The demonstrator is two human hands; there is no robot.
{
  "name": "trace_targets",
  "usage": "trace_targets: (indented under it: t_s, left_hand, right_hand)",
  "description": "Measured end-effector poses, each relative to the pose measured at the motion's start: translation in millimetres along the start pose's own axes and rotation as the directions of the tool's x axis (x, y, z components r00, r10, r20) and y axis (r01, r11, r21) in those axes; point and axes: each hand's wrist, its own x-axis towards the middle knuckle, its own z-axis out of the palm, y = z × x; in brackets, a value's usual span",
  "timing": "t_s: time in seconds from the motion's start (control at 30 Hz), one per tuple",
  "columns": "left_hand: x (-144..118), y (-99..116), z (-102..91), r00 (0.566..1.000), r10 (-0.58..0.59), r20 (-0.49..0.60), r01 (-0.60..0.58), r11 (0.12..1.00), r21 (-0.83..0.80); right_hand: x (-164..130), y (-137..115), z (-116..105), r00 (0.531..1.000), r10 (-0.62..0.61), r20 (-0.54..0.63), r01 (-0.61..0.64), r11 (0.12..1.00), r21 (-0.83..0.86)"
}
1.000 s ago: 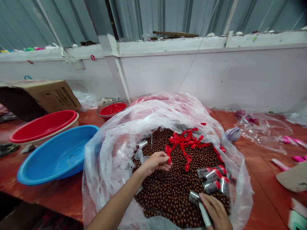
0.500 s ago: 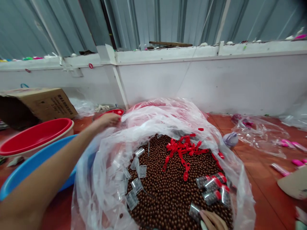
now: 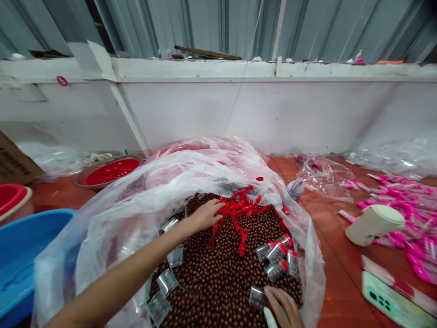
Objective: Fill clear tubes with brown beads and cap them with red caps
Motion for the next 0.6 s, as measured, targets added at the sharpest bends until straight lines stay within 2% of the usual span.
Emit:
trace_targets:
  t_s: [0.07, 0.17, 0.3, 0.37, 0.47, 0.6]
  left_hand:
    - [2.5, 13.5, 32.2, 0.999, -0.040, -0.034, 0.041, 0.998, 0.048]
    - [-2.1, 19.5, 53.0, 0.995, -0.048, -0.090, 0.053, 0.997, 0.058]
    - [-34.0, 21.9, 47.7, 1.000, 0.017, -0.020, -0.018, 0.998, -0.058]
    - [-62.5, 21.8, 38.7, 1.000, -0.015, -0.014, 0.013, 0.991, -0.130]
    - [-116.4, 16.4, 27.0, 0.970, -0.228, -0.087, 0.216, 0.968, -0.130]
    - [-186.1, 6.8, 25.8, 0.836, -0.531, -0.137, 0.531, 0.846, -0.038]
  right_hand:
    - [2.1, -2.0, -4.9, 1.000, 0.006, 0.028, -0.006, 1.000, -0.008]
    - [4.5, -2.6, -10.6, 0.997, 0.016, 0.081, -0.015, 1.000, -0.005]
    - [6.5, -2.2, -15.5, 0.983, 0.016, 0.181, -0.021, 0.999, 0.024]
    - [6.7, -2.7, -17.2, 0.980, 0.005, 0.201, -0.010, 1.000, 0.028]
    - [6.1, -2.9, -20.4, 0.975, -0.023, 0.221, 0.016, 0.999, 0.033]
    - [9.9, 3.0, -26.3, 0.959, -0.075, 0.272, 0.072, 0.997, 0.019]
